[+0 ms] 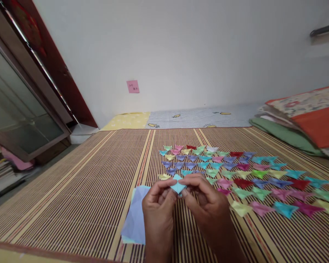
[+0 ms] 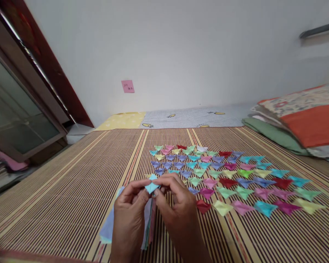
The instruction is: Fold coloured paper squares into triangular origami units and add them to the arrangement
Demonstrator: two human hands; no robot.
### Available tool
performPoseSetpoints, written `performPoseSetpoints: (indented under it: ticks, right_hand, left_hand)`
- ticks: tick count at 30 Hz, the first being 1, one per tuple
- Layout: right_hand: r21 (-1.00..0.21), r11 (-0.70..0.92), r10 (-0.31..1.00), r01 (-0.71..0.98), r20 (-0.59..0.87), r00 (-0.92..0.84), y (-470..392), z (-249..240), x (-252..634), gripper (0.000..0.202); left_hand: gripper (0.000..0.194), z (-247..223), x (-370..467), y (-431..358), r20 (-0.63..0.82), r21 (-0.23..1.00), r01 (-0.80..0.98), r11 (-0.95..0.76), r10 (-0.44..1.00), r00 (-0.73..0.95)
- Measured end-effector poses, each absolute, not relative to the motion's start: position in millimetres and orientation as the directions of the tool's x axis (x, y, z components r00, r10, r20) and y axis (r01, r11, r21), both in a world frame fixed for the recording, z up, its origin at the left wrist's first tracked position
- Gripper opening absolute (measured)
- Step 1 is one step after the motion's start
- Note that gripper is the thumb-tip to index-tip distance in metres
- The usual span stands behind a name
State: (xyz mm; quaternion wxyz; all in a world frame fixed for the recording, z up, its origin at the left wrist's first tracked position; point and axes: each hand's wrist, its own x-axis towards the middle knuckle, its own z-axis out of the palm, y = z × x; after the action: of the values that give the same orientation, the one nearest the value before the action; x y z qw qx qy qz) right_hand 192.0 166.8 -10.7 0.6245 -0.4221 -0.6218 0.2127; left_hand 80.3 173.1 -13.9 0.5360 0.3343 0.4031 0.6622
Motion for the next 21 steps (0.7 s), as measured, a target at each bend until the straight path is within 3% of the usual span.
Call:
performPoseSetpoints:
  ticks: [7,16,21]
  right_hand:
    - [-0.722,0.615,0.745,0.317,0.663,0.066,172.6,-12.9,196.6,0.018]
    - [-0.663,0.640,0.709,0.390,0.704,0.034,173.5,-13.1,199.9,0.013]
    - [-0.673,0.643,0.712,0.366,0.701,0.037,175.7,-15.1,201.7,0.015]
  left_hand:
    - [0.015,-14.1,77.6,173.2,0.076,0.927,-0.339,-0.158,0.967,-0.244]
    - [0.019,-11.1,77.5,174.9,0.018,0.912,-0.398,-0.103,0.977,-0.212]
    - [0.008,-8.9,78.3,175.7,0.133,0.923,-0.326,-0.203,0.965,-0.225]
